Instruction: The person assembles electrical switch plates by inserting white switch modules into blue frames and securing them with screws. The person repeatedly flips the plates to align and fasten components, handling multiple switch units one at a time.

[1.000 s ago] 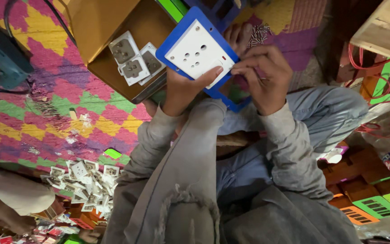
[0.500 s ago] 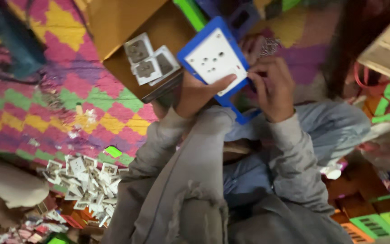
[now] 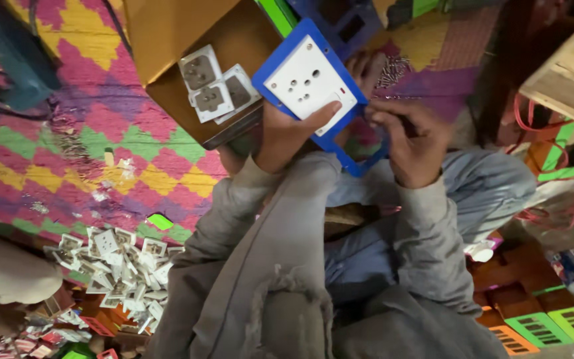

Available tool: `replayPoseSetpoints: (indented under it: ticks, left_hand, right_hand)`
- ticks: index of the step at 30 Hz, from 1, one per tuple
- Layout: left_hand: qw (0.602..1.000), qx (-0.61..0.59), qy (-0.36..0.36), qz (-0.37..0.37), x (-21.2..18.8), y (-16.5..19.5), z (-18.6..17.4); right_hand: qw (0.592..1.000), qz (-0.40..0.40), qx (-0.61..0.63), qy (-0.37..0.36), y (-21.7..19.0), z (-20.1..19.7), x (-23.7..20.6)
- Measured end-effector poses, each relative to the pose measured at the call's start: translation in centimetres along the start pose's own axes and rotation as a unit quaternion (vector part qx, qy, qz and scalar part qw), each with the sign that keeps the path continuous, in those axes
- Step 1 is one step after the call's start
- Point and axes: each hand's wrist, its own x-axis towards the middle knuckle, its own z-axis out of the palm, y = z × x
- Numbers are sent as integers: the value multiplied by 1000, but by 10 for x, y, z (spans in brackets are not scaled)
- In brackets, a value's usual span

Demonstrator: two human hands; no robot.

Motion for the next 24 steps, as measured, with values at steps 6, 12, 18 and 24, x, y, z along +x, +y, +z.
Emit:
replayPoseSetpoints:
  ticks: [6,12,18,24]
  left_hand:
    - [999,38,-8,14,-3,11,6]
    - [998,53,-29,7,-7,15,8]
    - [993,93,-57,35,-9,14,10]
    - [981,162,-59,86,-7,20,13]
  right_hand:
    - [999,-25,-34,-6,-3,6,7]
    - [990,-93,-101,14,1,10,12]
    - [998,-12,36,-42,22,6,17]
    - [977,83,179,-84,48,-8,22]
